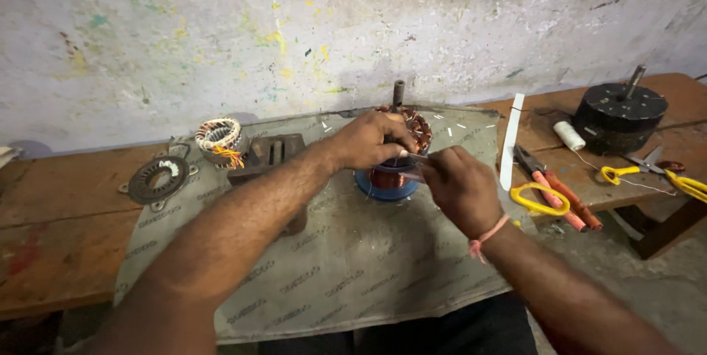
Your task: The person repairs a fan motor stator by using a screwdriver to arrange and secure the copper windings, then placing it onto a motor housing.
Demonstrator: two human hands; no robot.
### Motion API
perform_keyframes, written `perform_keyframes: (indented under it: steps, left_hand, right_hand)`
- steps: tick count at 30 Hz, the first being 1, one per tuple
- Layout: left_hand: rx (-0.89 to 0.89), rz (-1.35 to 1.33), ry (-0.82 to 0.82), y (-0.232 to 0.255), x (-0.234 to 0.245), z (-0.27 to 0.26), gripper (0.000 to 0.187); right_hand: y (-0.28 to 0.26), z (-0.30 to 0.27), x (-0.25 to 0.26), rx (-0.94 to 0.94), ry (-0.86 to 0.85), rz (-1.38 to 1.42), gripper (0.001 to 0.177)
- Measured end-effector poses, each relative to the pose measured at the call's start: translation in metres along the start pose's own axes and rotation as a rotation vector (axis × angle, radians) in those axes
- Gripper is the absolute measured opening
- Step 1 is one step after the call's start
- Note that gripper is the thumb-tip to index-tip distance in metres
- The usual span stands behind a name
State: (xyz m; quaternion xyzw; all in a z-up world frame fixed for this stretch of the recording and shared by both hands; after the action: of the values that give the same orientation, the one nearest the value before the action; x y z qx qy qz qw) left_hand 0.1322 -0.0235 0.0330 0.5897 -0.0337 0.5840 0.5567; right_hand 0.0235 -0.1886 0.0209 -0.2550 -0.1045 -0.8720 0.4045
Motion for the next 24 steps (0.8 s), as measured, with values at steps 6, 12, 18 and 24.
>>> perform_keyframes:
  steps: [6, 12, 18, 24]
  left_hand:
    - [0.089, -0.004, -0.012, -0.004, -0.001, 0.001, 0.021]
    - [0.045, -0.005, 0.005, 0.003, 0.000, 0.000, 0.016]
    - [0.091, 0.004, -0.027, 0.007, 0.001, -0.003, 0.019]
    - [0.061, 0.032, -0.015, 0.007, 0.003, -0.002, 0.021]
  right_hand:
    - [-0.005, 0.013, -0.001, -0.039, 0.021, 0.028, 0.016]
    - [-0.006, 0.014, -0.005, 0.018, 0.066, -0.018, 0.018]
    - [-0.016, 0.016, 0.006, 0.110, 0.129, 0.014, 0.016]
    - [-0.041, -0.003, 0.050, 0.171, 0.126, 0.110, 0.022]
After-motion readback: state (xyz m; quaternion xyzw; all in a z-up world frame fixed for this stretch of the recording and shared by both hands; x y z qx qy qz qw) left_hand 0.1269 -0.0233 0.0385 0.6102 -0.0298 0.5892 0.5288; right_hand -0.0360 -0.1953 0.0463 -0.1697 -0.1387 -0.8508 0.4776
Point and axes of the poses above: each hand's wrist, its own z-axis towards the middle knuckle, its own x-axis out of the back of the hand, y = z × x, the point moved 5 cm from there along z, towards the middle knuckle, and after that the axes turned 15 degrees about x, right-handed, at the moved point
